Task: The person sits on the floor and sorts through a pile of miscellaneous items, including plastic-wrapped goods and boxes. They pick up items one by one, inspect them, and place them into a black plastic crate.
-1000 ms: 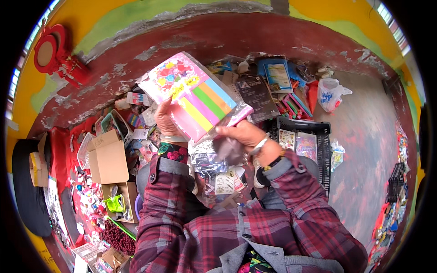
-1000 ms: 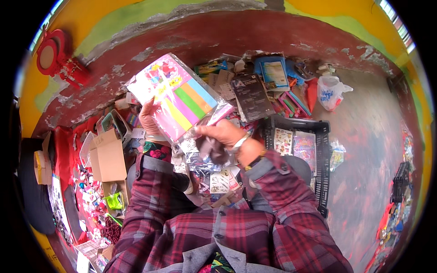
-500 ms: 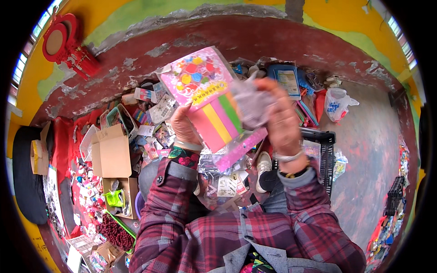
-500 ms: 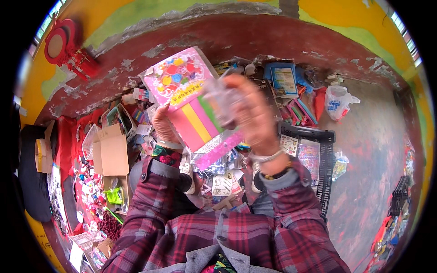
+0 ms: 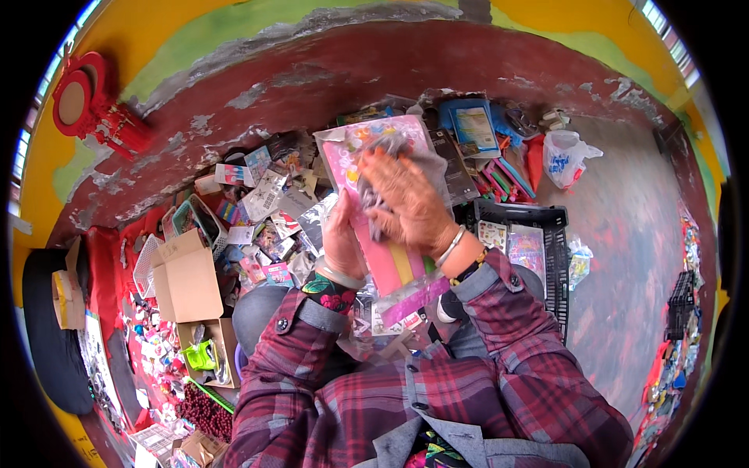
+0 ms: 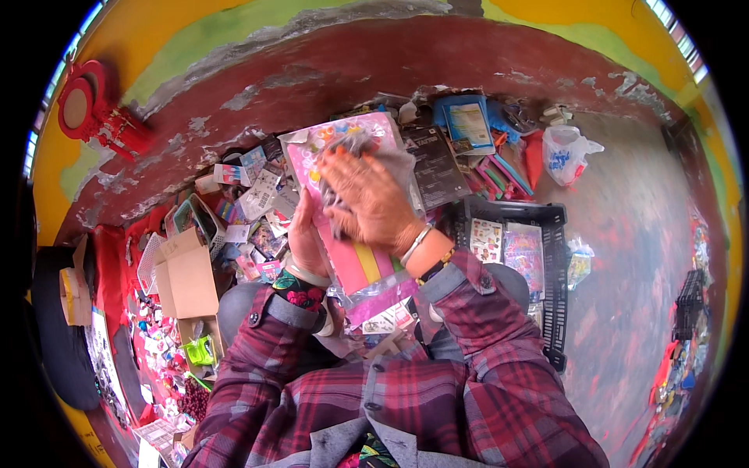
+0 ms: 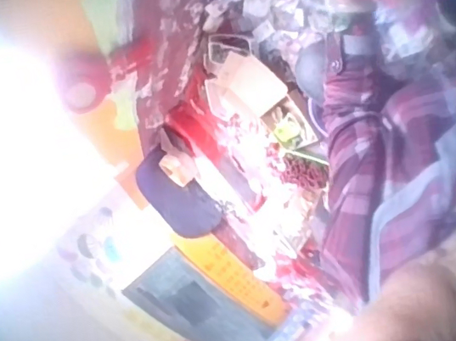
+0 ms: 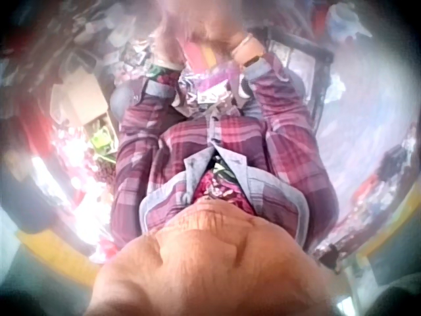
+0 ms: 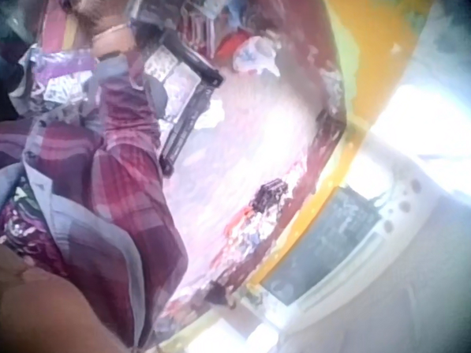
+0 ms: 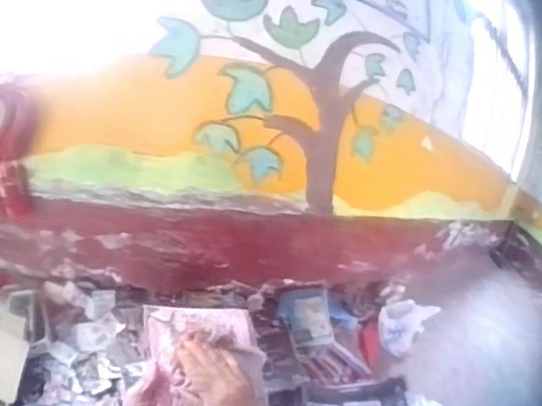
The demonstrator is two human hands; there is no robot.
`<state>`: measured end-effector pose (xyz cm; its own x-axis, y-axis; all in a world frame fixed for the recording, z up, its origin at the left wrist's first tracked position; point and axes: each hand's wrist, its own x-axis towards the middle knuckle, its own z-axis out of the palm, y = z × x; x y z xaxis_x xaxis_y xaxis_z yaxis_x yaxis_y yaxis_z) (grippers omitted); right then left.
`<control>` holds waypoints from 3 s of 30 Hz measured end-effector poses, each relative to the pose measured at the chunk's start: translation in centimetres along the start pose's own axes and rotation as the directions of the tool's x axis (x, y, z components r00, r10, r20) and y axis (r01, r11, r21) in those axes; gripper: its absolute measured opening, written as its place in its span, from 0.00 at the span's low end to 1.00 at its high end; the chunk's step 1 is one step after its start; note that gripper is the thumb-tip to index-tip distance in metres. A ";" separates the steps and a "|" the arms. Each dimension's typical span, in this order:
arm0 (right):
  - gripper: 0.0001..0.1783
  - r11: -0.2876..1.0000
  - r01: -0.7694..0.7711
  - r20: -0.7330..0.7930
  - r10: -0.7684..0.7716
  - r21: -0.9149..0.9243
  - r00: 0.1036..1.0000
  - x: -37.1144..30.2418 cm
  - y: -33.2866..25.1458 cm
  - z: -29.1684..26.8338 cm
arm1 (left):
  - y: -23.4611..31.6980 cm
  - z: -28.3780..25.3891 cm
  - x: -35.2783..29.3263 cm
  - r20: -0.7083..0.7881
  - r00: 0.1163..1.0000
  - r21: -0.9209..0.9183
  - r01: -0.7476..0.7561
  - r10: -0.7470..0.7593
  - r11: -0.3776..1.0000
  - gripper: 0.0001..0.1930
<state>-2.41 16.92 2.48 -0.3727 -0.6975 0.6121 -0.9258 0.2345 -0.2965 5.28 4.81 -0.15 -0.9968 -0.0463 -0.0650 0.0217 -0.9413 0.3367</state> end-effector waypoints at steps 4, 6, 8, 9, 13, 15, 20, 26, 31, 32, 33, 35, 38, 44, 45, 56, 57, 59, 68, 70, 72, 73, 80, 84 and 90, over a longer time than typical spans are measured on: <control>0.28 0.957 -0.250 -0.128 0.269 0.148 0.955 0.0 1.7 -1.3 | -0.5 -1.9 -0.5 0.006 0.977 0.157 0.210 -0.213 0.965 0.17; 0.28 0.956 -0.259 -0.155 0.279 0.136 0.948 -0.2 1.5 -1.1 | -0.5 -4.1 -0.3 0.030 0.990 0.575 0.093 -0.134 0.813 0.12; 0.27 0.974 -0.207 -0.209 0.223 0.095 0.952 -0.3 1.0 -0.7 | -0.7 -5.2 0.2 0.022 0.999 0.824 0.008 -0.046 0.566 0.12; 0.27 0.977 -0.170 -0.196 0.193 0.128 0.961 -0.3 0.6 -0.5 | -0.7 -4.1 0.2 0.169 0.984 0.871 -0.118 -0.065 0.477 0.14; 0.26 0.978 -0.115 -0.159 0.143 0.174 0.977 0.0 0.0 -0.8 | 0.0 -2.6 0.5 0.746 0.620 0.575 -0.784 -0.244 -0.234 0.20; 0.25 0.980 -0.140 -0.159 0.161 0.140 0.974 0.2 1.1 -1.3 | -0.9 -0.6 -0.9 0.148 0.956 0.785 0.042 -0.254 0.618 0.18; 0.24 0.840 -0.356 -0.305 0.494 0.410 0.814 0.1 2.8 -1.9 | -0.2 0.6 -0.9 0.045 0.970 0.592 0.168 -0.240 0.788 0.27; 0.29 0.983 -0.143 -0.182 0.162 0.113 0.970 -1.2 -1.1 1.7 | 1.6 -0.2 0.6 -0.047 0.998 0.175 -0.026 0.035 0.984 0.22; 0.30 0.980 -0.037 -0.005 0.039 0.194 0.999 -1.7 -4.4 2.6 | 4.7 -2.8 1.0 -0.048 0.973 0.265 -0.205 0.225 0.942 0.19; 0.29 0.980 -0.024 0.006 0.024 0.196 1.000 -1.7 -4.3 2.6 | 4.6 -2.1 1.1 0.028 0.988 0.163 -0.157 0.155 0.974 0.19; 0.29 0.987 -0.017 -0.008 0.019 0.157 1.000 -1.5 -3.9 2.4 | 4.8 -1.4 0.9 0.109 0.989 0.069 -0.109 0.101 0.992 0.19; 0.29 0.997 0.003 -0.038 0.000 0.076 0.999 -1.1 -2.4 1.5 | 4.8 -0.3 0.7 0.095 0.981 0.015 -0.168 0.166 0.986 0.20; 0.28 0.985 -0.154 -0.166 0.165 0.077 0.972 -1.1 0.1 0.5 | 5.0 0.4 0.7 0.047 0.977 -0.003 -0.209 0.209 0.978 0.21; 0.23 0.970 0.051 -0.129 -0.021 0.236 0.991 -1.8 -2.2 1.8 | 5.3 -0.4 1.1 0.078 0.987 -0.050 -0.134 0.138 0.990 0.22; 0.23 0.968 0.115 -0.079 -0.100 0.222 0.992 -1.9 -2.9 2.3 | 5.3 -0.3 1.1 0.063 0.990 -0.044 -0.122 0.124 0.992 0.22; 0.25 0.996 -0.089 -0.241 0.090 0.013 0.966 -0.3 0.1 0.2 | 1.0 0.4 0.2 0.006 0.999 0.081 0.044 -0.045 0.996 0.19; 0.25 0.993 -0.118 -0.269 0.121 0.027 0.956 -0.2 0.8 0.1 | 0.0 0.7 -0.2 -0.059 0.997 0.170 0.061 -0.052 0.984 0.19; 0.24 0.983 -0.173 -0.322 0.184 0.063 0.929 0.0 2.0 -0.3 | -1.0 -0.4 -0.8 -0.068 0.982 0.197 0.187 -0.177 0.962 0.21; 0.23 0.963 -0.105 -0.277 0.174 0.248 0.945 -0.4 -0.4 0.3 | -1.0 -2.8 -0.5 0.434 0.892 0.901 -0.429 -0.125 0.067 0.25; 0.22 0.981 -0.053 -0.215 0.093 0.185 0.972 -0.1 -0.8 0.0 | -1.3 -3.2 -0.9 0.266 0.959 0.907 -0.215 -0.095 0.362 0.23; 0.22 0.996 -0.048 -0.206 0.061 0.069 0.977 -0.2 0.0 -0.2 | -1.1 -2.5 -0.7 0.166 0.975 0.873 -0.075 -0.147 0.483 0.23; 0.21 0.992 -0.095 -0.242 0.112 0.080 0.964 -0.1 0.7 -0.4 | -0.9 -1.9 -0.7 0.036 0.977 0.758 0.110 -0.210 0.643 0.23; 0.23 0.781 -0.399 -0.271 0.565 0.480 0.780 -0.4 4.0 -1.0 | 1.6 2.3 -1.2 -0.001 1.000 0.496 0.025 -0.028 0.868 0.26; 0.29 0.329 -0.356 0.096 0.603 0.875 0.792 -1.3 3.3 0.9 | 4.3 0.4 0.3 -0.014 0.980 0.334 -0.185 0.201 0.924 0.24; 0.29 -0.304 -0.452 0.543 0.398 0.839 0.740 -0.8 2.2 -1.3 | 6.7 -1.0 0.4 -0.031 0.968 0.213 -0.238 0.250 0.948 0.22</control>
<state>-4.21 18.85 2.33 -0.6096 -0.7902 -0.0632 0.5031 -0.3241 -0.8012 5.11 -1.85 1.11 -0.9570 -0.2900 -0.0077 0.2412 -0.8102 0.5343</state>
